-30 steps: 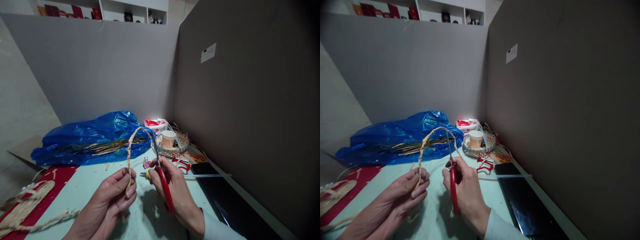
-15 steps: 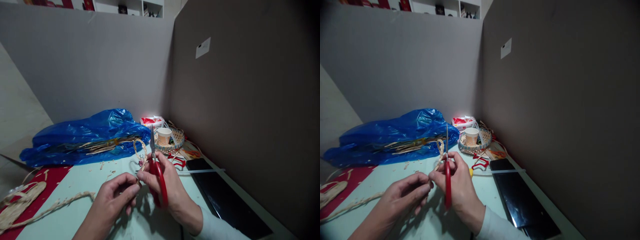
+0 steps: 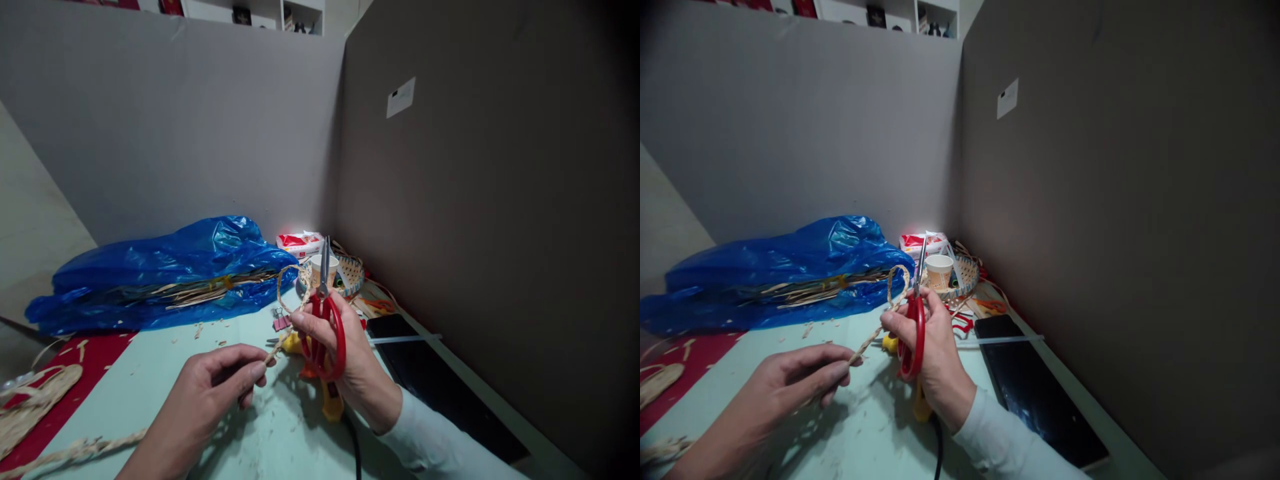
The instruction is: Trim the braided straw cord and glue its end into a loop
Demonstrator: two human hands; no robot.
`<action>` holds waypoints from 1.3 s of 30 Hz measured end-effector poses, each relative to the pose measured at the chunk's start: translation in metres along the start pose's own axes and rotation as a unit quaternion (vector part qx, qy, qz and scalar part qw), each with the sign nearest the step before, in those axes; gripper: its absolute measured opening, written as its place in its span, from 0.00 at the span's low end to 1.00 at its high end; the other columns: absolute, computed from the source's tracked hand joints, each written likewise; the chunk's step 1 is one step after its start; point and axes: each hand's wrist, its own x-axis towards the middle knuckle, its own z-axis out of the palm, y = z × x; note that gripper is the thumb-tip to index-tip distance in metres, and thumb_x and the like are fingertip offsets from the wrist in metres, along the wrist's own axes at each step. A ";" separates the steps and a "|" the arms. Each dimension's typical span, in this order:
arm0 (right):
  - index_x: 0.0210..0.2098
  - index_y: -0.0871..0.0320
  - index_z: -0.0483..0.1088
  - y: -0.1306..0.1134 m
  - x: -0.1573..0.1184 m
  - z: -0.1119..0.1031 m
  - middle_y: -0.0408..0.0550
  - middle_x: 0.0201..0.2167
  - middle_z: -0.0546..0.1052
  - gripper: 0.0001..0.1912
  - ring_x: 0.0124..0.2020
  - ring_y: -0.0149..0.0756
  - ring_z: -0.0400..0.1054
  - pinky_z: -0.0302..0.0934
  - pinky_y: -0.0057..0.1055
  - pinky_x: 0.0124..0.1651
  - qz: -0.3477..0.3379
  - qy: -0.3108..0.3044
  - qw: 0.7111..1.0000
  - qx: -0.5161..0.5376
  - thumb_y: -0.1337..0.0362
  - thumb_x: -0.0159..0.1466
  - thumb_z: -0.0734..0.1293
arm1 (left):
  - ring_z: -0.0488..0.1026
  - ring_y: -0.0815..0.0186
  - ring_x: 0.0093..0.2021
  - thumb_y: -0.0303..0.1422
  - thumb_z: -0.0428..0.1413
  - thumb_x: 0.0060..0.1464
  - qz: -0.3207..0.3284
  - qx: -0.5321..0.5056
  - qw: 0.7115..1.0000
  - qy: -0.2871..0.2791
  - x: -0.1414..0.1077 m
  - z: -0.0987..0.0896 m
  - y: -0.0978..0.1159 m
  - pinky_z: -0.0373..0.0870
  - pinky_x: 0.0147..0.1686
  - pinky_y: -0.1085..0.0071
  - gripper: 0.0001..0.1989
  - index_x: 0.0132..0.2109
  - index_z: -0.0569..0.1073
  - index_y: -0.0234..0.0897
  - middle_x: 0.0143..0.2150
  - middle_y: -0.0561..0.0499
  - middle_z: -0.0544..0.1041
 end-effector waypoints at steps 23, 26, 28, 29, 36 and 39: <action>0.40 0.54 0.66 0.003 -0.007 0.001 0.38 0.27 0.69 0.08 0.26 0.31 0.61 0.57 0.28 0.31 -0.244 -0.063 0.884 -0.394 0.67 0.62 0.68 | 0.65 0.71 0.26 0.40 0.69 0.46 0.002 -0.178 0.984 0.022 0.000 -0.018 0.002 0.63 0.27 0.78 0.13 0.38 0.82 0.39 0.27 0.53 0.76; 0.45 0.56 0.65 0.008 -0.010 -0.001 0.45 0.34 0.73 0.15 0.34 0.39 0.64 0.60 0.35 0.37 -0.351 -0.074 0.799 -0.482 0.68 0.60 0.69 | 0.66 0.71 0.26 0.38 0.70 0.44 0.003 -0.212 0.976 0.040 0.000 -0.022 0.001 0.66 0.28 0.78 0.15 0.40 0.83 0.40 0.28 0.53 0.77; 0.49 0.58 0.63 0.012 -0.010 -0.003 0.50 0.38 0.73 0.22 0.37 0.44 0.64 0.61 0.40 0.40 -0.382 -0.076 0.761 -0.519 0.65 0.58 0.71 | 0.67 0.71 0.26 0.38 0.70 0.43 0.001 -0.230 0.972 0.048 -0.001 -0.024 0.002 0.67 0.28 0.78 0.15 0.41 0.83 0.41 0.27 0.53 0.77; 0.50 0.59 0.62 0.013 -0.009 -0.004 0.51 0.38 0.73 0.24 0.38 0.45 0.63 0.61 0.41 0.41 -0.384 -0.076 0.749 -0.534 0.63 0.58 0.72 | 0.67 0.71 0.26 0.38 0.70 0.43 0.000 -0.237 0.970 0.050 -0.002 -0.024 0.003 0.67 0.28 0.78 0.16 0.41 0.83 0.41 0.27 0.53 0.77; 0.50 0.62 0.64 0.009 -0.003 -0.006 0.52 0.35 0.71 0.22 0.35 0.45 0.60 0.61 0.41 0.37 -0.400 -0.064 0.700 -0.588 0.71 0.55 0.65 | 0.67 0.71 0.27 0.35 0.70 0.45 -0.028 -0.253 0.967 0.020 -0.008 -0.017 0.008 0.67 0.29 0.77 0.11 0.37 0.83 0.38 0.28 0.52 0.77; 0.51 0.63 0.66 0.006 -0.005 -0.007 0.52 0.35 0.71 0.25 0.36 0.45 0.61 0.61 0.40 0.37 -0.381 -0.068 0.694 -0.607 0.73 0.52 0.63 | 0.64 0.71 0.26 0.37 0.68 0.47 -0.024 -0.217 0.976 0.004 -0.011 -0.012 0.012 0.65 0.28 0.77 0.09 0.29 0.81 0.36 0.25 0.53 0.74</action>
